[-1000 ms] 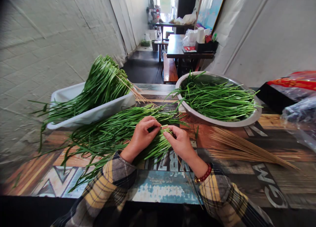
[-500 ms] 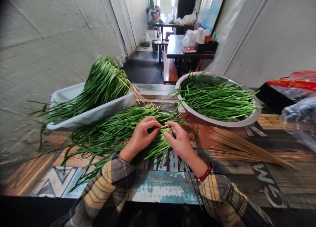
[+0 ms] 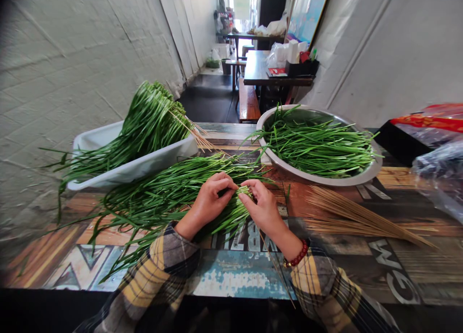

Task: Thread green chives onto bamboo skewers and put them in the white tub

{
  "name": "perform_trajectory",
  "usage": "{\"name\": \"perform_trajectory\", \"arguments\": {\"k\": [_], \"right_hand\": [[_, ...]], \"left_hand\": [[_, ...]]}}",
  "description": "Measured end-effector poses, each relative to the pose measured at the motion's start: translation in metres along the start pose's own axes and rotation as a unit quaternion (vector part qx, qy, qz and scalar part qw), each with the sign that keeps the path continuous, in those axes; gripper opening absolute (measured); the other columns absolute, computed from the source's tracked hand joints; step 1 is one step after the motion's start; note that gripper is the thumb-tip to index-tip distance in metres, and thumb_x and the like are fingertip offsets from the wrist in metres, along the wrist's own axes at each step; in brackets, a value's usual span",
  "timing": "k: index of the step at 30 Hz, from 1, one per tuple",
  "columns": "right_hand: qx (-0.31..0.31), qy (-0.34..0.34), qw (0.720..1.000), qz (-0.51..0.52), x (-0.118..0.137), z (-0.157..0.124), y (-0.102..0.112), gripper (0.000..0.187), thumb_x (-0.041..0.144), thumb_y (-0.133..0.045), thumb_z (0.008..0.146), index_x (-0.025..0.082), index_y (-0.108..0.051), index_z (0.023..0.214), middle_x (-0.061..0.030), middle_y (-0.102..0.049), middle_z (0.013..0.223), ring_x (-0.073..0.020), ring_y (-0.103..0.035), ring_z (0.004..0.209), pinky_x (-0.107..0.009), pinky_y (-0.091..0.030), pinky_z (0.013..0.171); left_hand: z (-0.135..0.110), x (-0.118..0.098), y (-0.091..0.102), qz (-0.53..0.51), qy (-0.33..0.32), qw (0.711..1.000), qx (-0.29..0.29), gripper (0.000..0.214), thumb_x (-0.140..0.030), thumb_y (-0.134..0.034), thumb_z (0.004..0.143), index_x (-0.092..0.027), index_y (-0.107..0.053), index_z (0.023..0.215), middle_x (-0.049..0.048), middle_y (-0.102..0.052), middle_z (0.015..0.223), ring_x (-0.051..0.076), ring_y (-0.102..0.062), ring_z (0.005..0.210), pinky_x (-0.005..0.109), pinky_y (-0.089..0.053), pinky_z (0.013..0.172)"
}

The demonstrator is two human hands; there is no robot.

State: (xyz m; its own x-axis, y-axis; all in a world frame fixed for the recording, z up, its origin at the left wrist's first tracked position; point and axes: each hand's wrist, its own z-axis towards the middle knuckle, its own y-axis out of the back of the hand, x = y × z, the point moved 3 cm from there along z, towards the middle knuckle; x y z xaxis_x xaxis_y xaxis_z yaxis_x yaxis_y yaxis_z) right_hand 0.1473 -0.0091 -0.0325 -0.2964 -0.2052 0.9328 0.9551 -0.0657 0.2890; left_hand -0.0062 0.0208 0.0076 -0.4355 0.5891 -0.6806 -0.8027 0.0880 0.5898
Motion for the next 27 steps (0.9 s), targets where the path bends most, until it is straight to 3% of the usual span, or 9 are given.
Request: {"name": "perform_trajectory", "arguments": {"k": [7,12,17,21,27], "right_hand": [[0.004,0.010,1.000,0.007,0.002,0.001,0.001,0.021,0.032,-0.062,0.083,0.019,-0.058,0.099,-0.0027,-0.064,0.085,-0.0164,-0.060,0.075,-0.028,-0.046,0.069],[0.008,0.018,1.000,-0.018,0.006,0.002,0.002,0.023,0.036,-0.058,0.086,0.020,-0.058,0.102,-0.0017,-0.063,0.082,-0.0161,-0.058,0.072,-0.027,-0.045,0.066],[-0.002,0.057,0.997,-0.061,0.016,0.001,0.002,0.019,0.037,-0.051,0.090,0.022,-0.059,0.099,-0.0020,-0.064,0.085,-0.0176,-0.060,0.077,-0.028,-0.045,0.070],[0.006,0.067,0.997,-0.046,0.020,0.001,0.004,0.022,0.037,-0.049,0.092,0.022,-0.060,0.103,-0.0027,-0.065,0.088,-0.0177,-0.060,0.079,-0.028,-0.045,0.073],[-0.015,0.025,0.997,0.074,0.016,0.006,0.022,0.040,0.048,-0.039,0.096,0.019,-0.056,0.116,-0.0029,-0.064,0.082,-0.0150,-0.058,0.067,-0.025,-0.045,0.059]], "left_hand": [[0.002,-0.002,0.002,-0.026,0.015,0.999,0.022,0.017,-0.007,-0.052,0.080,-0.016,-0.066,0.076,0.0043,-0.063,0.080,0.017,-0.058,0.078,0.029,-0.046,0.073],[0.001,-0.002,0.003,0.009,0.024,0.999,0.039,0.018,-0.017,-0.052,0.088,-0.017,-0.069,0.093,0.0069,-0.069,0.092,0.019,-0.062,0.088,0.031,-0.048,0.080],[-0.001,-0.001,-0.003,0.024,0.049,0.994,0.093,0.022,-0.026,-0.050,0.091,-0.017,-0.070,0.087,0.0049,-0.071,0.081,0.017,-0.063,0.074,0.027,-0.045,0.068],[0.000,0.000,-0.002,-0.024,0.079,0.993,0.084,0.024,-0.025,-0.050,0.090,-0.015,-0.068,0.077,0.0024,-0.067,0.071,0.015,-0.059,0.067,0.024,-0.042,0.064],[0.002,0.002,0.011,-0.068,0.094,0.993,0.023,0.027,-0.031,-0.051,0.088,-0.014,-0.064,0.070,0.0005,-0.061,0.065,0.013,-0.053,0.064,0.023,-0.040,0.061]]}}
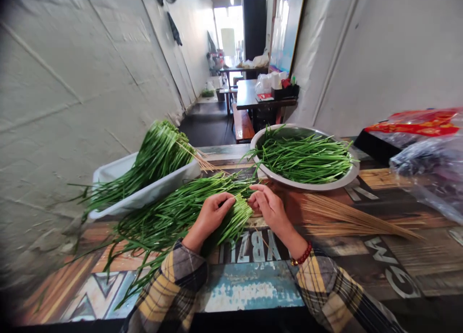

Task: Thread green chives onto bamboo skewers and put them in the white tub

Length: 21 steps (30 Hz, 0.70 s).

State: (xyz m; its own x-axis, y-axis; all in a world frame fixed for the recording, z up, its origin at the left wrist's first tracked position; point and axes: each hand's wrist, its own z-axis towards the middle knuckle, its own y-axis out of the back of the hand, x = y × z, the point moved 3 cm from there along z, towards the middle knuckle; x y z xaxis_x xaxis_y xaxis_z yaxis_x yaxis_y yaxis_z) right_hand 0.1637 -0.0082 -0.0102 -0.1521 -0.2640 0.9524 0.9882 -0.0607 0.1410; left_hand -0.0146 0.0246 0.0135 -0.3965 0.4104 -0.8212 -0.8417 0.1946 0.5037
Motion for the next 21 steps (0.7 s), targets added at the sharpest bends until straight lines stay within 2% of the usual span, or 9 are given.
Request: {"name": "perform_trajectory", "arguments": {"k": [3,7,9,12,15,18,21], "right_hand": [[0.015,-0.006,1.000,-0.015,0.010,-0.006,0.005,0.040,0.048,-0.038,0.096,0.017,-0.059,0.109,-0.0044,-0.066,0.081,-0.0151,-0.060,0.067,-0.025,-0.046,0.058],[0.072,0.041,0.986,-0.146,0.039,-0.022,0.000,0.027,0.038,-0.052,0.091,0.018,-0.066,0.102,-0.0024,-0.068,0.076,-0.0164,-0.062,0.069,-0.027,-0.046,0.064],[0.076,0.061,0.978,-0.185,0.055,-0.026,-0.005,0.022,0.031,-0.053,0.090,0.018,-0.068,0.099,-0.0016,-0.069,0.073,-0.0163,-0.063,0.067,-0.026,-0.045,0.063],[0.051,0.088,0.978,-0.184,0.082,-0.020,-0.008,0.022,0.025,-0.049,0.091,0.018,-0.069,0.093,-0.0009,-0.068,0.068,-0.0154,-0.063,0.061,-0.025,-0.044,0.060],[0.018,0.160,0.970,-0.184,0.117,-0.007,-0.006,0.021,0.025,-0.051,0.091,0.019,-0.070,0.087,-0.0008,-0.068,0.067,-0.0159,-0.063,0.062,-0.026,-0.044,0.062],[0.005,0.247,0.949,-0.196,0.157,0.000,-0.003,0.021,0.023,-0.050,0.091,0.019,-0.070,0.086,-0.0012,-0.068,0.069,-0.0164,-0.064,0.067,-0.026,-0.043,0.065],[0.000,0.305,0.928,-0.215,0.187,0.001,-0.003,0.020,0.019,-0.052,0.089,0.018,-0.070,0.082,-0.0017,-0.070,0.072,-0.0161,-0.063,0.068,-0.026,-0.042,0.065]], "left_hand": [[0.000,-0.001,0.011,-0.016,0.001,0.999,-0.040,0.029,-0.034,-0.052,0.086,-0.014,-0.061,0.068,-0.0006,-0.057,0.063,0.012,-0.050,0.063,0.022,-0.039,0.060],[-0.001,-0.015,0.029,-0.019,0.001,0.996,-0.085,0.028,-0.036,-0.054,0.084,-0.014,-0.063,0.071,-0.0002,-0.059,0.067,0.013,-0.051,0.067,0.022,-0.039,0.063],[-0.002,-0.030,0.039,-0.020,-0.002,0.995,-0.102,0.027,-0.036,-0.055,0.083,-0.013,-0.065,0.072,-0.0001,-0.060,0.067,0.013,-0.051,0.067,0.022,-0.039,0.064],[-0.006,-0.058,0.058,-0.053,-0.007,0.990,-0.128,0.027,-0.037,-0.058,0.081,-0.013,-0.068,0.075,0.0003,-0.062,0.068,0.013,-0.051,0.067,0.023,-0.039,0.065],[-0.012,-0.092,0.080,-0.101,-0.025,0.985,-0.139,0.026,-0.038,-0.063,0.079,-0.013,-0.070,0.078,0.0010,-0.064,0.072,0.013,-0.052,0.069,0.023,-0.040,0.067],[-0.019,-0.123,0.100,-0.140,-0.049,0.977,-0.153,0.027,-0.040,-0.067,0.077,-0.013,-0.070,0.079,-0.0006,-0.061,0.071,0.011,-0.049,0.067,0.022,-0.039,0.066],[-0.026,-0.141,0.109,-0.177,-0.065,0.967,-0.168,0.030,-0.044,-0.067,0.078,-0.013,-0.067,0.079,-0.0028,-0.058,0.068,0.009,-0.045,0.063,0.020,-0.037,0.062]]}}
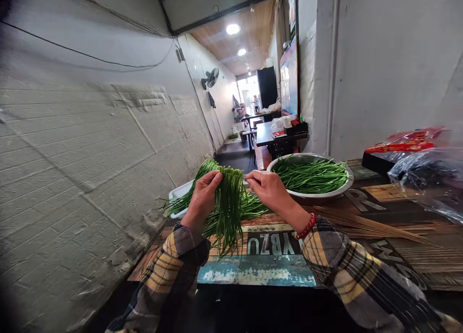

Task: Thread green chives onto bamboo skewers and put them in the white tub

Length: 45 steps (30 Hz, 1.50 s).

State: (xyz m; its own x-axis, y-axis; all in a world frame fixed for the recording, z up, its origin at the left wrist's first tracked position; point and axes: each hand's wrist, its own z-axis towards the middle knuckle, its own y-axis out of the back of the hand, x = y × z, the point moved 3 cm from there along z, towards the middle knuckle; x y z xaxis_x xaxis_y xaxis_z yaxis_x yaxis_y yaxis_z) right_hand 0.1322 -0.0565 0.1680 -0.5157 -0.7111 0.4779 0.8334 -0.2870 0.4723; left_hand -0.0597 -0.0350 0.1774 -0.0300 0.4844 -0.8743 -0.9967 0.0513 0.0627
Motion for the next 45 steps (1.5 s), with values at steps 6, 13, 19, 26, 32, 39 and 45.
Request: {"name": "perform_trajectory", "arguments": {"k": [6,13,19,26,32,39,45], "right_hand": [[0.020,0.023,0.999,-0.024,0.016,0.009,0.013,0.019,0.019,-0.053,0.089,0.016,-0.070,0.080,-0.0030,-0.070,0.072,-0.0166,-0.063,0.068,-0.026,-0.041,0.065],[0.047,0.054,0.997,-0.036,0.028,0.017,0.038,0.021,0.022,-0.053,0.090,0.016,-0.072,0.085,-0.0026,-0.070,0.072,-0.0160,-0.062,0.066,-0.026,-0.040,0.063],[0.046,0.064,0.995,-0.054,0.037,0.019,0.042,0.022,0.027,-0.053,0.090,0.018,-0.073,0.087,-0.0030,-0.072,0.076,-0.0170,-0.063,0.068,-0.027,-0.041,0.064],[0.030,0.043,0.999,-0.006,0.044,0.019,0.043,0.022,0.025,-0.053,0.088,0.018,-0.073,0.083,-0.0024,-0.071,0.071,-0.0165,-0.063,0.066,-0.027,-0.042,0.064],[0.043,0.018,0.998,0.034,0.052,0.015,0.036,0.022,0.025,-0.053,0.086,0.017,-0.071,0.079,-0.0009,-0.067,0.065,-0.0151,-0.061,0.063,-0.025,-0.041,0.061],[0.094,0.066,0.993,-0.033,0.055,0.015,0.038,0.019,0.032,-0.057,0.087,0.017,-0.067,0.095,-0.0039,-0.068,0.082,-0.0163,-0.060,0.073,-0.027,-0.041,0.066],[0.119,0.119,0.972,-0.164,0.074,0.017,0.017,0.035,0.052,-0.055,0.089,0.018,-0.060,0.098,-0.0066,-0.067,0.089,-0.0195,-0.059,0.076,-0.028,-0.037,0.064]], "left_hand": [[-0.009,-0.010,0.002,-0.017,0.016,0.999,0.046,0.032,-0.045,-0.067,0.079,-0.013,-0.067,0.077,-0.0023,-0.058,0.067,0.008,-0.046,0.062,0.020,-0.037,0.062],[-0.002,-0.062,0.027,0.043,-0.020,0.996,0.076,0.041,-0.041,-0.069,0.079,-0.019,-0.067,0.113,0.0072,-0.070,0.106,0.016,-0.061,0.093,0.027,-0.044,0.081],[0.007,-0.100,0.031,0.155,-0.066,0.982,0.085,0.044,-0.046,-0.064,0.082,-0.017,-0.066,0.116,0.0104,-0.070,0.108,0.019,-0.061,0.102,0.032,-0.043,0.091],[-0.011,-0.079,0.021,0.032,-0.017,0.989,0.145,0.050,-0.044,-0.072,0.076,-0.014,-0.066,0.115,0.0120,-0.069,0.113,0.022,-0.062,0.103,0.032,-0.043,0.091],[-0.023,-0.050,-0.005,-0.059,0.052,0.977,0.201,0.039,-0.034,-0.081,0.066,-0.012,-0.072,0.097,0.0069,-0.072,0.089,0.015,-0.063,0.073,0.026,-0.047,0.071],[-0.039,-0.038,-0.007,-0.068,0.093,0.978,0.175,0.032,-0.033,-0.082,0.065,-0.011,-0.073,0.087,0.0048,-0.071,0.078,0.013,-0.062,0.064,0.026,-0.047,0.066],[-0.053,-0.035,-0.012,-0.041,0.104,0.974,0.199,0.033,-0.037,-0.083,0.063,-0.010,-0.070,0.077,0.0025,-0.067,0.068,0.010,-0.057,0.059,0.024,-0.043,0.060]]}}
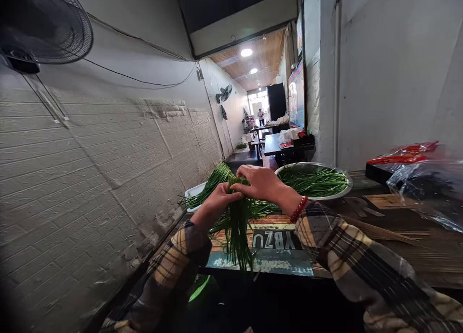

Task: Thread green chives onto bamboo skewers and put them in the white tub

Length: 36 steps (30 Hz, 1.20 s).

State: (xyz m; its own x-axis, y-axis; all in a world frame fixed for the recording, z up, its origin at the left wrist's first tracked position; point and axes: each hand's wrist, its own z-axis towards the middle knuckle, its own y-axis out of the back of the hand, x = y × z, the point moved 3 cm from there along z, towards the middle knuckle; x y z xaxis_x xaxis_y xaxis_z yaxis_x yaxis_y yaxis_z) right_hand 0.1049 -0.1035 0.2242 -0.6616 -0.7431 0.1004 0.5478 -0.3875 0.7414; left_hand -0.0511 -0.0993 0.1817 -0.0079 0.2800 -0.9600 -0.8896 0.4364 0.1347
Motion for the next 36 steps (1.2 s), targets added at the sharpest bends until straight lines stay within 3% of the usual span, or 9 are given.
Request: {"name": "perform_trajectory", "arguments": {"k": [9,13,21,28,36], "right_hand": [[0.033,0.022,0.999,-0.033,0.008,0.001,-0.022,0.028,0.037,-0.035,0.100,0.020,-0.056,0.094,-0.0045,-0.065,0.080,-0.0179,-0.060,0.069,-0.027,-0.030,0.059],[0.025,0.051,0.998,-0.009,0.007,-0.002,-0.027,0.025,0.033,-0.036,0.100,0.020,-0.054,0.090,-0.0032,-0.063,0.077,-0.0165,-0.059,0.067,-0.027,-0.032,0.060],[0.031,0.031,0.999,0.020,0.007,-0.011,-0.031,0.022,0.032,-0.035,0.100,0.019,-0.053,0.097,-0.0042,-0.064,0.082,-0.0173,-0.062,0.072,-0.026,-0.036,0.061],[0.020,0.040,0.999,-0.012,0.008,-0.018,-0.039,0.024,0.024,-0.031,0.100,0.019,-0.052,0.091,-0.0049,-0.063,0.082,-0.0165,-0.060,0.069,-0.027,-0.037,0.061],[0.004,0.010,0.998,0.054,0.006,-0.025,-0.044,0.022,0.027,-0.034,0.099,0.020,-0.051,0.087,-0.0027,-0.060,0.077,-0.0154,-0.058,0.065,-0.026,-0.037,0.060]], "left_hand": [[-0.010,0.002,-0.007,0.007,0.012,1.000,0.007,0.033,-0.036,-0.083,0.062,-0.010,-0.069,0.077,0.0008,-0.065,0.067,0.010,-0.054,0.058,0.023,-0.041,0.060],[-0.012,0.003,-0.010,-0.004,0.029,1.000,0.006,0.034,-0.036,-0.085,0.059,-0.010,-0.069,0.074,0.0001,-0.065,0.066,0.009,-0.053,0.058,0.024,-0.042,0.061],[-0.013,0.009,-0.013,-0.001,0.034,0.999,0.028,0.035,-0.036,-0.085,0.059,-0.011,-0.071,0.078,0.0012,-0.067,0.071,0.011,-0.056,0.062,0.025,-0.045,0.064],[-0.012,0.021,-0.010,-0.010,0.079,0.996,0.052,0.035,-0.037,-0.086,0.058,-0.010,-0.070,0.074,0.0014,-0.067,0.066,0.010,-0.056,0.057,0.024,-0.044,0.059],[-0.014,0.029,-0.005,-0.017,0.083,0.994,0.065,0.036,-0.036,-0.085,0.059,-0.010,-0.069,0.079,0.0012,-0.066,0.070,0.009,-0.055,0.059,0.023,-0.044,0.061]]}}
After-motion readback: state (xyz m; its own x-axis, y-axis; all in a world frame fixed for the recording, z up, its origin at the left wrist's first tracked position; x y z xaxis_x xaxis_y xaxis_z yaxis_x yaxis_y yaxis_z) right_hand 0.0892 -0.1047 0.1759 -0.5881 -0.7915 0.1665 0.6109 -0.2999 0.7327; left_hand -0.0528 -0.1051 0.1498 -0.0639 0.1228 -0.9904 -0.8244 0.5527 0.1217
